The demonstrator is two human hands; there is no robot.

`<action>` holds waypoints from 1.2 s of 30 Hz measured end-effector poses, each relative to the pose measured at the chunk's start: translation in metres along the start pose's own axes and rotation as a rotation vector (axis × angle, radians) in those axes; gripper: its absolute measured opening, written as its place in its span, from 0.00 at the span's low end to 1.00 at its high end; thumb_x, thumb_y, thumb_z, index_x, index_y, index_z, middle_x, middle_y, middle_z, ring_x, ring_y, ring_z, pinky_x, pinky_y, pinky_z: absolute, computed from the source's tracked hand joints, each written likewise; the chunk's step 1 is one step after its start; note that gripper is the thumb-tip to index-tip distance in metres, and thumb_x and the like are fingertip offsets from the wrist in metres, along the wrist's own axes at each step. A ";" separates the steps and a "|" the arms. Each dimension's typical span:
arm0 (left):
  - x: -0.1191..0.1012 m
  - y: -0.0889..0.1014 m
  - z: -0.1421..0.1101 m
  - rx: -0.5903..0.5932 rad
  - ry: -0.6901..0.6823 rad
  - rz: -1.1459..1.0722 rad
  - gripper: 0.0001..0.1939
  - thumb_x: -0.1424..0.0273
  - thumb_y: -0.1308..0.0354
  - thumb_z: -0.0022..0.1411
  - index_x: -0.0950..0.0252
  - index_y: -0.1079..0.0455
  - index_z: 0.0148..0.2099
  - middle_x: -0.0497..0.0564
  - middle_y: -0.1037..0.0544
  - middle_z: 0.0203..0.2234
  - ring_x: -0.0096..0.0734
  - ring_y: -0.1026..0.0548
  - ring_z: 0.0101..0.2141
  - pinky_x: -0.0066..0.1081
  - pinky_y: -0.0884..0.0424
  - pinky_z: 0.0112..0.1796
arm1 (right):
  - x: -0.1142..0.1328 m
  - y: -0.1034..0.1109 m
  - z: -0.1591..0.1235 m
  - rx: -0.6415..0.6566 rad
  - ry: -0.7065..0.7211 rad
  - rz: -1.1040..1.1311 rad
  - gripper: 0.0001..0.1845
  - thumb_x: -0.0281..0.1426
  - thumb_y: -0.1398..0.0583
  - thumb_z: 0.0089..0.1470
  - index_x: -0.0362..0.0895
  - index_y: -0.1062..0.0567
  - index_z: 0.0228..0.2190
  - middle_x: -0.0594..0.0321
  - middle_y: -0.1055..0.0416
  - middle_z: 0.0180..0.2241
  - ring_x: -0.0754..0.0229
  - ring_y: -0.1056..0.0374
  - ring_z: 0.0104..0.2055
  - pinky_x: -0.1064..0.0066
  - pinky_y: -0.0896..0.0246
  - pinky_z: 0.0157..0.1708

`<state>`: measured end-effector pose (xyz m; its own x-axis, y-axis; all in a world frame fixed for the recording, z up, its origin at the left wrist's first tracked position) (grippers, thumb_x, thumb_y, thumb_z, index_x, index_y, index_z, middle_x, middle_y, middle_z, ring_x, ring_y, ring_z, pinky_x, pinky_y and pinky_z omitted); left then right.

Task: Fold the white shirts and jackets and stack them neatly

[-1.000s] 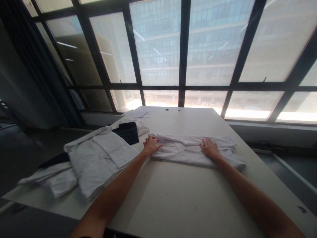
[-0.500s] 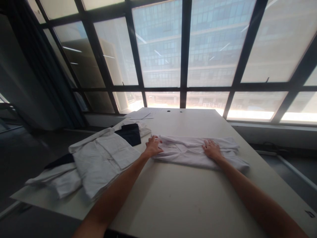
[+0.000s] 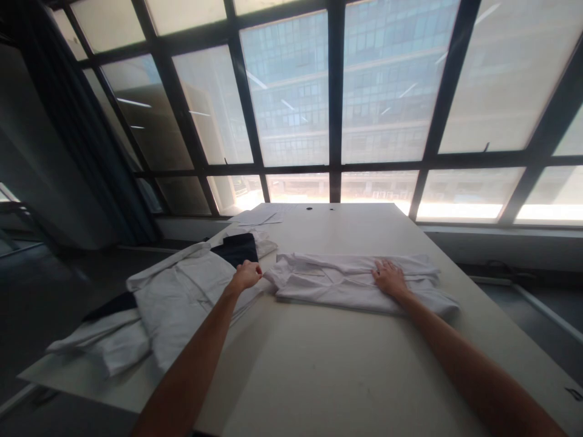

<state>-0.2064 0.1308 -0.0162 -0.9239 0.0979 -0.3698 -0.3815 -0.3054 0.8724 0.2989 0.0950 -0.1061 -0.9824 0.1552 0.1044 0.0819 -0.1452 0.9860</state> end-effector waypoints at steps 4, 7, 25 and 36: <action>-0.026 0.004 -0.009 -0.135 -0.072 -0.008 0.18 0.81 0.47 0.57 0.67 0.25 0.48 0.64 0.25 0.47 0.54 0.30 0.55 0.49 0.39 0.58 | 0.000 0.001 -0.001 -0.001 0.003 0.002 0.31 0.41 0.56 0.68 0.44 0.41 0.66 0.51 0.48 0.69 0.47 0.55 0.70 0.48 0.59 0.65; -0.073 -0.028 -0.020 -0.016 -0.305 -0.105 0.23 0.81 0.53 0.62 0.62 0.28 0.55 0.57 0.25 0.54 0.40 0.29 0.57 0.36 0.39 0.60 | 0.000 0.000 0.000 0.008 0.003 0.005 0.31 0.41 0.56 0.68 0.44 0.41 0.66 0.51 0.48 0.69 0.47 0.55 0.71 0.48 0.58 0.65; -0.069 -0.099 -0.027 0.196 -0.251 0.071 0.26 0.62 0.52 0.70 0.65 0.38 0.66 0.66 0.39 0.66 0.56 0.47 0.68 0.60 0.58 0.64 | 0.008 0.020 -0.008 -0.163 0.056 0.108 0.23 0.31 0.48 0.63 0.41 0.30 0.57 0.49 0.31 0.55 0.50 0.38 0.58 0.66 0.48 0.58; -0.109 -0.104 -0.056 0.403 -0.446 0.063 0.28 0.57 0.57 0.73 0.58 0.44 0.71 0.54 0.46 0.70 0.48 0.52 0.70 0.51 0.57 0.66 | 0.010 0.002 -0.007 0.031 0.009 0.001 0.32 0.43 0.55 0.68 0.45 0.46 0.68 0.46 0.51 0.69 0.42 0.55 0.70 0.47 0.60 0.64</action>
<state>-0.0646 0.0990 -0.0842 -0.8345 0.5053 -0.2198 -0.2255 0.0509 0.9729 0.2876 0.0891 -0.1037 -0.9838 0.1460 0.1041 0.0876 -0.1147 0.9895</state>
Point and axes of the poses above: each hand's wrist, its own z-axis towards the middle knuckle, its own y-axis out of the back of the hand, x = y × z, the point moved 6 cm from there along z, towards the middle knuckle
